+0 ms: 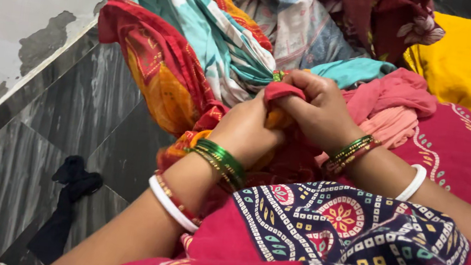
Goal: The person sits on the floor and folds a pair of black socks, then unfolds and folds a red and orange patterned scarf. The items are handled one at a time and placed back on the pile.
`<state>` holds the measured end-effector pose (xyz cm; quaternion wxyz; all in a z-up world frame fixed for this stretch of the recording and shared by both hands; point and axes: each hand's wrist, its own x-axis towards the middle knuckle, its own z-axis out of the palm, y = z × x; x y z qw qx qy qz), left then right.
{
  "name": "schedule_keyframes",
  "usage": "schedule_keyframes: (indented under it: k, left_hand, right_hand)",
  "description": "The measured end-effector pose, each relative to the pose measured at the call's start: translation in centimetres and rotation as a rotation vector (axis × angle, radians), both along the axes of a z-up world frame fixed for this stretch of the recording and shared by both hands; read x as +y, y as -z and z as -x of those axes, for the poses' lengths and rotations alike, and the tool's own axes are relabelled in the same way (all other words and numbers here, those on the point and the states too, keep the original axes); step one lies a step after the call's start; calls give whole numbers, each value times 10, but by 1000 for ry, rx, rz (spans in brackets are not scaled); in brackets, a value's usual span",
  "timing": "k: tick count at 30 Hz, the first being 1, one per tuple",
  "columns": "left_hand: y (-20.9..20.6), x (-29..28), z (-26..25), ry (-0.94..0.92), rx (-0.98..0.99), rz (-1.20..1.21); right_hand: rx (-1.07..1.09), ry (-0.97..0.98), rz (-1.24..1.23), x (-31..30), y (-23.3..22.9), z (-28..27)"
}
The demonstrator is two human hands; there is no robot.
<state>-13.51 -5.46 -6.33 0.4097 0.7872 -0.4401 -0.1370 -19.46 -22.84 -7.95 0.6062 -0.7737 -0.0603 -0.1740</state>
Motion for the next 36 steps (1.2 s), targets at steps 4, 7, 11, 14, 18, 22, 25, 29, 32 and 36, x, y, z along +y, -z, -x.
schedule_keyframes:
  k: [4, 7, 11, 14, 18, 22, 25, 29, 32, 36]
  left_hand:
    - [-3, 0, -19, -94, 7, 159]
    - [-15, 21, -35, -23, 334, 433]
    - [-43, 63, -46, -24, 390, 595]
    - [-70, 96, -61, -129, 185, 663]
    - [-90, 138, -88, -339, -68, 642]
    - [-85, 157, -110, -480, -131, 551]
    - [-86, 172, -119, -547, -142, 512]
    - [-90, 201, -122, -614, -155, 480]
    - [-99, 225, -125, -669, -178, 458]
    - [-104, 252, -124, -740, -184, 397]
  right_hand:
    - [-99, 8, 58, 4, -6, 10]
    - [-84, -54, 97, 9, -3, 9]
    - [-135, 7, 538, 3, 5, -1]
    - [-141, 98, 662, -2, 12, -7]
    - [21, 185, 716, -4, 15, -12]
    - [272, 281, 722, -6, 10, -10]
    - [255, 323, 791, -4, 2, -12]
    - [351, 334, 850, 5, -7, -34]
    - [301, 306, 848, 8, -12, -65]
    - [211, 254, 785, 8, -1, -93]
